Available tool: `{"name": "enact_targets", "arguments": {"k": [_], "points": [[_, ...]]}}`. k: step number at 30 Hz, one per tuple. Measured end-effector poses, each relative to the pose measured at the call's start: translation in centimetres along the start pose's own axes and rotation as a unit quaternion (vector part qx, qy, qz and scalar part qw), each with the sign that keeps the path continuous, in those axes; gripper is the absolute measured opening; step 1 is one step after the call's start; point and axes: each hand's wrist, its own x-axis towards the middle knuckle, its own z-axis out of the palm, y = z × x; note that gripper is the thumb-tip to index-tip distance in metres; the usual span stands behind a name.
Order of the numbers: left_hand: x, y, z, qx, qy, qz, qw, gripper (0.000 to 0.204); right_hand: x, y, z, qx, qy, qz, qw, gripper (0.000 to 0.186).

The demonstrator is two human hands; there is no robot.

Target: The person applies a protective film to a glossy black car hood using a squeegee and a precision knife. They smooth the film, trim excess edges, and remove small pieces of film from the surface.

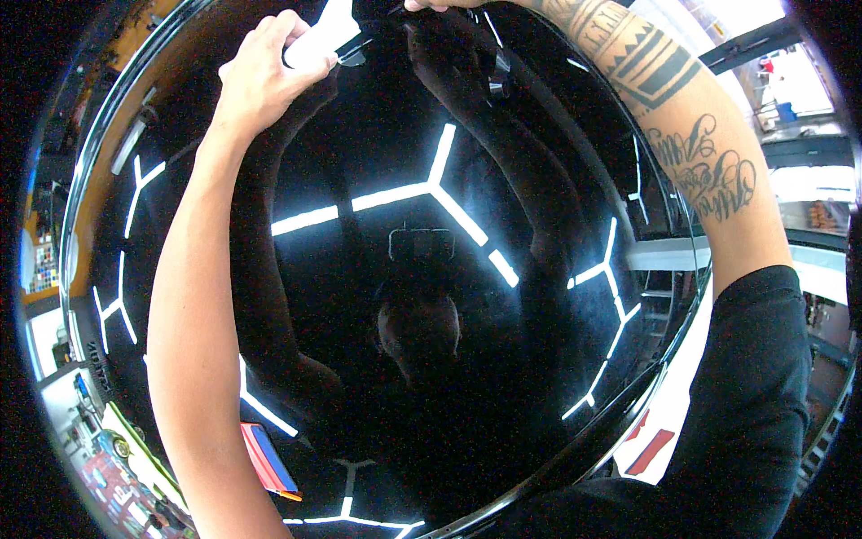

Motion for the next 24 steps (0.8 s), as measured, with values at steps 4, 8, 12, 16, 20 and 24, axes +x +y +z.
{"name": "enact_targets", "arguments": {"k": [4, 8, 12, 16, 20, 24], "points": [[0.1, -0.1, 0.0, 0.005, 0.01, 0.011, 1.0, 0.036, -0.8, -0.8, -1.0, 0.02, -0.007, 0.037, 0.999, 0.044], [0.3, 0.2, -0.2, 0.002, 0.002, -0.002, 1.0, 0.036, 0.0, -0.2, -0.6, 0.014, 0.01, 0.0, 1.0, 0.045], [0.4, 0.2, -0.4, 0.015, -0.012, -0.015, 1.0, 0.037, 0.7, -0.2, -0.1, 0.015, 0.028, -0.034, 0.999, 0.042], [0.5, 0.8, -1.0, 0.009, -0.026, -0.023, 0.999, 0.04, 0.8, -0.4, 0.0, 0.03, 0.04, -0.061, 0.997, 0.035], [1.1, 2.4, -1.0, 0.055, -0.034, -0.069, 0.996, 0.044, 1.3, -0.5, 0.5, 0.016, 0.072, -0.071, 0.995, 0.029], [-0.1, 2.3, -0.6, 0.056, 0.012, -0.076, 0.995, 0.046, 0.6, 0.1, 1.1, 0.075, 0.104, -0.106, 0.986, 0.028]]}}
